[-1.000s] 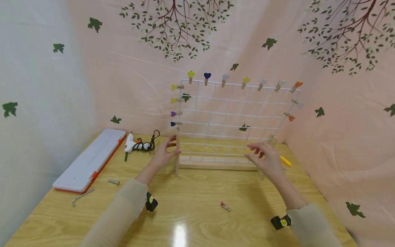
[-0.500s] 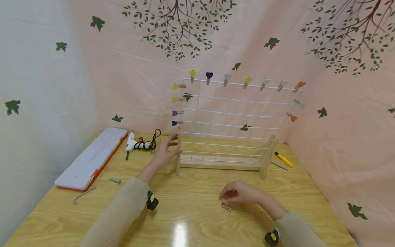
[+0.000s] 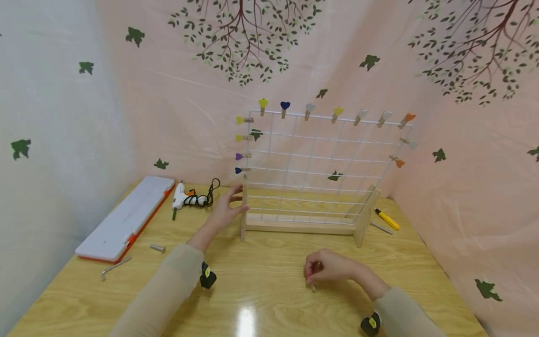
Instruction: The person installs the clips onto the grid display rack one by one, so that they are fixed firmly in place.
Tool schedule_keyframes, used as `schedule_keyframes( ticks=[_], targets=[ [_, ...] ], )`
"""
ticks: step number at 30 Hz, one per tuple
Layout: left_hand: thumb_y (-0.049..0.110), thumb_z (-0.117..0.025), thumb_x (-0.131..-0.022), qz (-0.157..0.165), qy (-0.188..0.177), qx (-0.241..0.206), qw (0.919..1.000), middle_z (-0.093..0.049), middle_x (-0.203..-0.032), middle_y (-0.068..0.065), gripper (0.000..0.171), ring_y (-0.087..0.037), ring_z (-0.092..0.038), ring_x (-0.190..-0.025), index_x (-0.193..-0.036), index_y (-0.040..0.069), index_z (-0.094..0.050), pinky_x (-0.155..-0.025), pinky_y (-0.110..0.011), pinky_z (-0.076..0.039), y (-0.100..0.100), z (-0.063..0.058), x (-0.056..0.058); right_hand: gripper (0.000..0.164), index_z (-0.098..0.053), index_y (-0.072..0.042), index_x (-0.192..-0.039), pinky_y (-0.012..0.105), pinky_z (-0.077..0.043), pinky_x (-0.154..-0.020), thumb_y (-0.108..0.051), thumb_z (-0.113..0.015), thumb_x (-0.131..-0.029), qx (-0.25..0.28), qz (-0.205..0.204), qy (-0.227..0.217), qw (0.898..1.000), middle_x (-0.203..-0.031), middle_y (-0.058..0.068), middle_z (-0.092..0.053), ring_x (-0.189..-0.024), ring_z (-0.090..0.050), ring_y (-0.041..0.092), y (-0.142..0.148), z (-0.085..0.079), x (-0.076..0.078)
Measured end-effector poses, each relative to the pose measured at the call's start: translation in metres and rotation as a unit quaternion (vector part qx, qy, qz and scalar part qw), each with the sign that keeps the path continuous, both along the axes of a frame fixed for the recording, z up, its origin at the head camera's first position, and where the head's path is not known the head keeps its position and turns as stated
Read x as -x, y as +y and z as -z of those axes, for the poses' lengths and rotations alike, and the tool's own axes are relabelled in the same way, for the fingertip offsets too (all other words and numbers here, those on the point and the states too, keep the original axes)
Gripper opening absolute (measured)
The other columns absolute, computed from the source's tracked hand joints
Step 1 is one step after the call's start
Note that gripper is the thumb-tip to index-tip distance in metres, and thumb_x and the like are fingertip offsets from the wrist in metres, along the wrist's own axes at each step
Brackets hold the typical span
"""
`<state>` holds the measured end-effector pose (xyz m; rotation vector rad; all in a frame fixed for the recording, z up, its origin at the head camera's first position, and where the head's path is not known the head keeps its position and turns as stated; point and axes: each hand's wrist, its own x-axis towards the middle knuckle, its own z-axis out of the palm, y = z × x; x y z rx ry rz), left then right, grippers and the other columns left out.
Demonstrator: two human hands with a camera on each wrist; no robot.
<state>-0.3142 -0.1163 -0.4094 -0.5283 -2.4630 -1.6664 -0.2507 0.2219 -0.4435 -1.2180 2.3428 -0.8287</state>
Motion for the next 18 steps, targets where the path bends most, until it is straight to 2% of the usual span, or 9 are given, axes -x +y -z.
schedule_keyframes(
  ticks=[2,5,9,12,14,16,18],
  targets=[
    [0.015,-0.065,-0.08,0.001,0.001,-0.001,1.0,-0.037,-0.135,-0.018,0.068,-0.038,-0.045,-0.115,-0.139,0.01,-0.029,-0.089,-0.044,-0.046,0.001,-0.007,-0.005,0.009,-0.058,-0.019,-0.078,0.019,-0.049,-0.058,-0.021,-0.067,-0.08,0.008,0.03,0.001,1.0,-0.075,-0.009,-0.059,-0.068,-0.053,0.001,0.003,-0.008,0.0],
    [0.011,-0.065,-0.08,0.0,-0.002,-0.003,1.0,-0.037,-0.135,-0.019,0.067,-0.039,-0.045,-0.115,-0.138,0.009,-0.03,-0.089,-0.046,-0.045,0.003,-0.015,-0.013,0.009,-0.058,-0.017,-0.08,0.023,-0.052,-0.057,-0.017,-0.067,-0.08,0.056,0.085,0.023,0.995,-0.076,-0.005,-0.06,-0.069,-0.056,0.007,0.011,-0.023,0.002],
    [0.01,-0.064,-0.081,0.003,0.001,-0.006,1.0,-0.037,-0.135,-0.02,0.066,-0.039,-0.045,-0.115,-0.138,0.008,-0.03,-0.088,-0.046,-0.046,0.002,-0.015,-0.012,0.012,-0.062,-0.008,-0.091,0.027,-0.055,-0.057,-0.011,-0.065,-0.08,0.134,0.157,0.08,0.975,-0.081,0.004,-0.062,-0.072,-0.061,0.016,0.029,-0.05,0.008],
    [0.011,-0.064,-0.081,0.006,0.003,-0.011,0.9999,-0.037,-0.135,-0.019,0.067,-0.038,-0.045,-0.115,-0.138,0.011,-0.03,-0.086,-0.044,-0.048,0.0,-0.005,-0.005,0.018,-0.064,-0.008,-0.097,0.022,-0.054,-0.063,-0.014,-0.065,-0.08,0.148,0.226,0.141,0.952,-0.086,0.005,-0.065,-0.075,-0.063,0.01,0.045,-0.073,0.01],
    [0.015,-0.065,-0.08,0.004,0.003,-0.011,0.9999,-0.037,-0.136,-0.016,0.068,-0.036,-0.046,-0.115,-0.139,0.014,-0.03,-0.085,-0.041,-0.049,-0.001,0.001,0.0,0.02,-0.066,-0.009,-0.098,0.017,-0.052,-0.064,-0.018,-0.065,-0.081,0.15,0.281,0.168,0.933,-0.088,0.004,-0.067,-0.075,-0.062,0.003,0.056,-0.087,0.01],
    [0.02,-0.065,-0.08,0.002,0.007,-0.006,1.0,-0.038,-0.136,-0.014,0.069,-0.034,-0.047,-0.115,-0.139,0.018,-0.03,-0.083,-0.038,-0.05,-0.002,0.007,0.005,0.021,-0.066,-0.007,-0.096,0.012,-0.05,-0.065,-0.021,-0.065,-0.08,0.164,0.334,0.192,0.908,-0.089,0.001,-0.067,-0.076,-0.06,-0.003,0.065,-0.098,0.01],
    [0.022,-0.066,-0.079,-0.001,0.006,-0.005,1.0,-0.039,-0.136,-0.012,0.069,-0.032,-0.047,-0.114,-0.138,0.02,-0.031,-0.083,-0.037,-0.051,-0.001,0.009,0.006,0.021,-0.066,-0.007,-0.096,0.009,-0.049,-0.063,-0.021,-0.066,-0.08,0.185,0.387,0.212,0.878,-0.087,-0.005,-0.066,-0.073,-0.059,-0.004,0.073,-0.107,0.01]
  ],
)
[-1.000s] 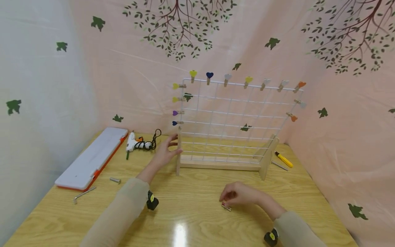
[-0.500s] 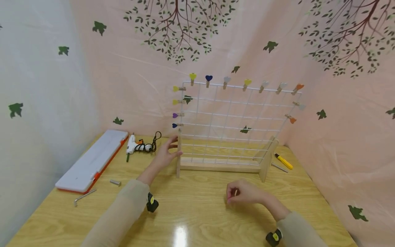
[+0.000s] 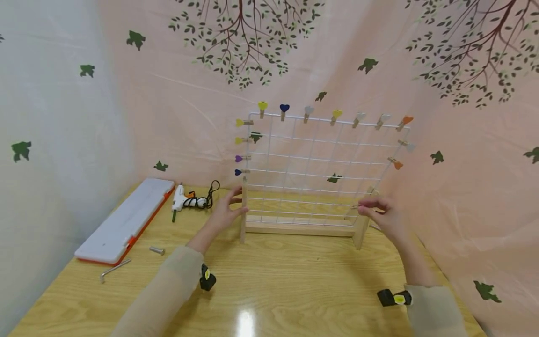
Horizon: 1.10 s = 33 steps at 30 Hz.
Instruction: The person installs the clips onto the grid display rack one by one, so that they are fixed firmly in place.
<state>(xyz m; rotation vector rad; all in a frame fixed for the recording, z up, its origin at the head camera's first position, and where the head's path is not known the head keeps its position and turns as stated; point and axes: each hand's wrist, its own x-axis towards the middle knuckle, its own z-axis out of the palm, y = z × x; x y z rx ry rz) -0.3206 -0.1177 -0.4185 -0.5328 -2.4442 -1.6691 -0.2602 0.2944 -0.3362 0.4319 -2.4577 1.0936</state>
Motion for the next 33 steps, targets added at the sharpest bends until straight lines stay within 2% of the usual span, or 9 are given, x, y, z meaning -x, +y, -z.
schedule_keyframes(
  ticks=[2,4,6,9,12,15,18,24,33],
  targets=[
    [0.023,-0.066,-0.079,0.0,0.004,0.001,1.0,-0.039,-0.135,-0.012,0.069,-0.033,-0.047,-0.114,-0.138,0.02,-0.031,-0.083,-0.038,-0.051,0.0,0.001,0.001,0.022,-0.066,-0.004,-0.095,0.009,-0.049,-0.061,-0.019,-0.067,-0.079,0.053,0.046,0.033,0.997,-0.084,-0.011,-0.065,-0.07,-0.06,-0.002,0.006,-0.006,0.002],
    [0.023,-0.066,-0.079,-0.001,0.002,0.002,1.0,-0.039,-0.135,-0.011,0.069,-0.032,-0.047,-0.114,-0.138,0.02,-0.031,-0.083,-0.038,-0.051,0.0,0.0,0.0,0.022,-0.067,-0.005,-0.095,0.009,-0.049,-0.059,-0.019,-0.068,-0.078,0.096,0.096,0.072,0.988,-0.082,-0.016,-0.062,-0.067,-0.06,-0.001,0.011,-0.009,0.004],
    [0.024,-0.065,-0.079,0.0,0.007,0.006,1.0,-0.039,-0.135,-0.013,0.068,-0.034,-0.048,-0.114,-0.138,0.019,-0.031,-0.083,-0.037,-0.051,-0.001,-0.001,-0.001,0.022,-0.067,-0.003,-0.094,0.009,-0.049,-0.056,-0.015,-0.07,-0.076,0.145,0.13,0.116,0.974,-0.08,-0.015,-0.061,-0.064,-0.059,0.001,0.014,-0.01,0.009],
    [0.019,-0.064,-0.08,0.004,0.004,-0.001,1.0,-0.038,-0.135,-0.016,0.068,-0.037,-0.047,-0.113,-0.138,0.015,-0.031,-0.083,-0.04,-0.05,0.0,-0.011,-0.009,0.02,-0.069,-0.002,-0.09,0.007,-0.046,-0.056,-0.014,-0.072,-0.074,0.19,0.178,0.172,0.95,-0.078,-0.014,-0.062,-0.066,-0.056,0.001,0.017,-0.009,0.017],
    [0.012,-0.064,-0.081,0.006,-0.001,-0.001,1.0,-0.038,-0.135,-0.019,0.067,-0.039,-0.046,-0.114,-0.138,0.009,-0.03,-0.084,-0.043,-0.049,0.002,-0.02,-0.018,0.019,-0.07,0.0,-0.085,0.007,-0.046,-0.057,-0.013,-0.074,-0.072,0.227,0.198,0.215,0.929,-0.075,-0.014,-0.063,-0.067,-0.056,0.002,0.019,-0.006,0.026],
    [0.013,-0.063,-0.082,0.003,0.003,0.006,1.0,-0.038,-0.135,-0.018,0.066,-0.037,-0.046,-0.114,-0.139,0.01,-0.029,-0.086,-0.042,-0.049,0.002,-0.017,-0.016,0.019,-0.069,0.003,-0.082,0.009,-0.046,-0.056,-0.012,-0.074,-0.071,0.256,0.199,0.246,0.913,-0.072,-0.012,-0.063,-0.062,-0.055,0.002,0.02,0.0,0.036],
    [0.02,-0.064,-0.08,-0.003,0.006,0.011,0.9999,-0.039,-0.135,-0.014,0.068,-0.034,-0.047,-0.114,-0.139,0.016,-0.029,-0.086,-0.041,-0.048,0.001,-0.005,-0.007,0.022,-0.069,0.004,-0.081,0.009,-0.045,-0.055,-0.014,-0.074,-0.071,0.27,0.203,0.267,0.903,-0.07,-0.012,-0.062,-0.058,-0.053,0.001,0.021,0.004,0.043],
    [0.028,-0.065,-0.078,-0.01,-0.002,0.018,0.9998,-0.039,-0.136,-0.009,0.072,-0.029,-0.047,-0.115,-0.139,0.021,-0.028,-0.088,-0.04,-0.048,0.0,0.002,-0.001,0.024,-0.067,0.007,-0.079,0.009,-0.043,-0.052,-0.015,-0.074,-0.071,0.273,0.203,0.295,0.893,-0.067,-0.014,-0.059,-0.056,-0.05,0.0,0.018,0.005,0.052],
    [0.029,-0.064,-0.079,-0.007,0.003,0.014,0.9999,-0.039,-0.136,-0.01,0.07,-0.031,-0.047,-0.115,-0.139,0.021,-0.029,-0.087,-0.041,-0.048,0.0,0.0,-0.003,0.02,-0.067,0.006,-0.079,0.011,-0.042,-0.054,-0.013,-0.073,-0.072,0.258,0.21,0.294,0.896,-0.069,-0.004,-0.062,-0.058,-0.051,-0.001,0.016,0.007,0.063]
  ],
)
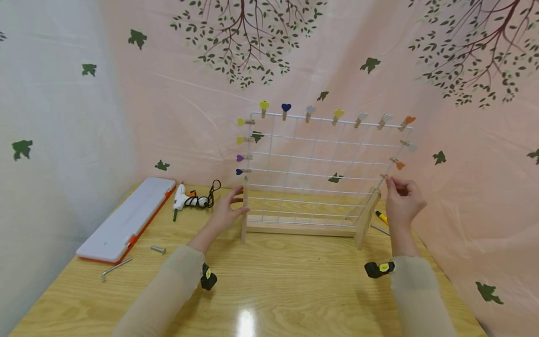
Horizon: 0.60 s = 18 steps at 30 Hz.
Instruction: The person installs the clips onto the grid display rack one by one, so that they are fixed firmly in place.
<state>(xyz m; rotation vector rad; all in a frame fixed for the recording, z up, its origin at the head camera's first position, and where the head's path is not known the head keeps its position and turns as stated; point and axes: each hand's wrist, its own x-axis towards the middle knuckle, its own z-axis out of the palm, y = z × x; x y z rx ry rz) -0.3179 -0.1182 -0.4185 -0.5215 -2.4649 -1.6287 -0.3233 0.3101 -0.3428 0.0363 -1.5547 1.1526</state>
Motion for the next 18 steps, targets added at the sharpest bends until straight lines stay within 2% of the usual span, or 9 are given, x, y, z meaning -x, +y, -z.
schedule_keyframes(
  ticks=[4,7,14,16,18],
  targets=[
    [0.029,-0.064,-0.079,0.0,0.0,0.003,1.0,-0.039,-0.136,-0.01,0.071,-0.031,-0.047,-0.115,-0.139,0.021,-0.028,-0.087,-0.041,-0.048,0.0,-0.001,0.0,0.021,-0.067,0.005,-0.078,0.012,-0.042,-0.054,-0.014,-0.073,-0.073,-0.013,0.004,0.007,1.0,-0.069,0.0,-0.062,-0.059,-0.051,-0.001,-0.001,0.003,0.001],
    [0.027,-0.065,-0.079,-0.003,-0.007,0.004,1.0,-0.039,-0.136,-0.01,0.07,-0.03,-0.047,-0.116,-0.139,0.022,-0.029,-0.087,-0.041,-0.048,0.001,-0.001,0.001,0.022,-0.068,0.002,-0.081,0.012,-0.043,-0.056,-0.019,-0.073,-0.074,-0.015,0.008,-0.005,1.0,-0.072,0.0,-0.063,-0.062,-0.052,0.0,-0.001,0.003,0.001],
    [0.023,-0.066,-0.079,-0.012,-0.015,0.015,0.9997,-0.037,-0.138,-0.008,0.071,-0.029,-0.045,-0.117,-0.14,0.021,-0.028,-0.088,-0.041,-0.048,0.001,-0.005,0.001,0.027,-0.068,-0.015,-0.099,0.011,-0.042,-0.058,-0.024,-0.072,-0.074,-0.035,0.011,-0.047,0.998,-0.089,-0.001,-0.061,-0.075,-0.05,0.01,0.001,0.0,-0.002],
    [0.022,-0.066,-0.079,-0.013,-0.009,0.019,0.9997,-0.036,-0.139,-0.007,0.073,-0.029,-0.044,-0.119,-0.14,0.021,-0.026,-0.087,-0.041,-0.048,0.0,-0.008,-0.001,0.028,-0.068,-0.016,-0.101,0.012,-0.041,-0.057,-0.023,-0.072,-0.074,-0.043,0.011,-0.047,0.998,-0.091,-0.001,-0.059,-0.076,-0.048,0.009,0.0,-0.002,-0.004],
    [0.02,-0.068,-0.079,-0.019,0.013,0.029,0.9993,-0.037,-0.138,-0.005,0.075,-0.03,-0.043,-0.119,-0.141,0.022,-0.026,-0.084,-0.039,-0.05,-0.004,-0.012,-0.004,0.028,-0.067,-0.013,-0.101,0.013,-0.041,-0.057,-0.021,-0.072,-0.074,-0.055,0.009,-0.045,0.997,-0.093,0.001,-0.059,-0.077,-0.048,0.009,-0.003,-0.006,-0.008]
  ],
)
